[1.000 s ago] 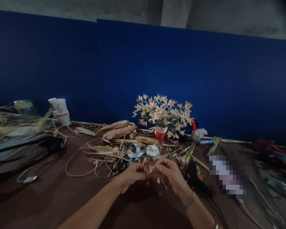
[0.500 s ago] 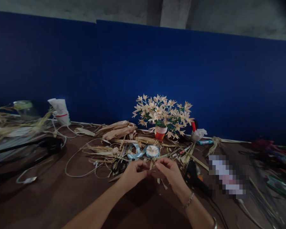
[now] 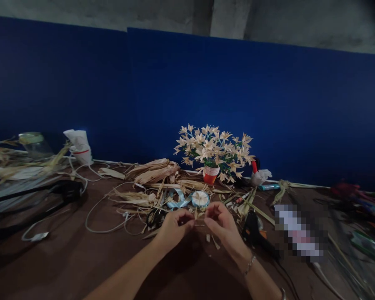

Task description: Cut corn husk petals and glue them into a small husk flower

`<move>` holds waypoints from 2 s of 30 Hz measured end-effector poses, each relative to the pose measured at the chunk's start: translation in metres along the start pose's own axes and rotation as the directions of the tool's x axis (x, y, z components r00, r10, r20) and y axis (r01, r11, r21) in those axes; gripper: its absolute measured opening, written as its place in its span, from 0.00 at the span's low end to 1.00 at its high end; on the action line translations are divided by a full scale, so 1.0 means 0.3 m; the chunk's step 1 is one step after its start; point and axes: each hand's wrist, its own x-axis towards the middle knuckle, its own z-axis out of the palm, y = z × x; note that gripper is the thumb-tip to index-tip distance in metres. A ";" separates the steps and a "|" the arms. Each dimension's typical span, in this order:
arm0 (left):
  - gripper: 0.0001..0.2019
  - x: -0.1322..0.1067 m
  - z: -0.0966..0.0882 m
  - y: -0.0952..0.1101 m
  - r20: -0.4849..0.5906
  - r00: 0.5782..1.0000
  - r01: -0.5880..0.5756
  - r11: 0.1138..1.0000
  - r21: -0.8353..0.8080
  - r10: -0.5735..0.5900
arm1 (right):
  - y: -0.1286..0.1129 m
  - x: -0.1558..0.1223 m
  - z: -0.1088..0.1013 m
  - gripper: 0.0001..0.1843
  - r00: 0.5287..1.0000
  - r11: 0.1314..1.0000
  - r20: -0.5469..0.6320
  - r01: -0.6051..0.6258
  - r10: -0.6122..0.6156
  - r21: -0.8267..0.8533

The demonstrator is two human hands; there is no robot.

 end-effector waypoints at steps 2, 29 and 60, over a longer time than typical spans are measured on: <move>0.06 0.002 -0.002 0.003 -0.010 1.000 -0.001 1.000 0.015 0.001 | 0.006 -0.003 0.002 0.07 0.996 0.984 -0.001 0.089 -0.090 -0.154; 0.05 -0.007 0.013 0.015 -0.106 0.994 0.030 0.999 0.040 -0.025 | 0.054 -0.031 0.062 0.07 0.983 0.944 -0.124 0.089 -0.134 -0.317; 0.10 -0.027 0.007 0.001 -0.124 0.862 -0.471 0.866 0.167 0.492 | 0.029 -0.041 0.039 0.16 0.999 0.992 0.005 -0.037 0.037 0.119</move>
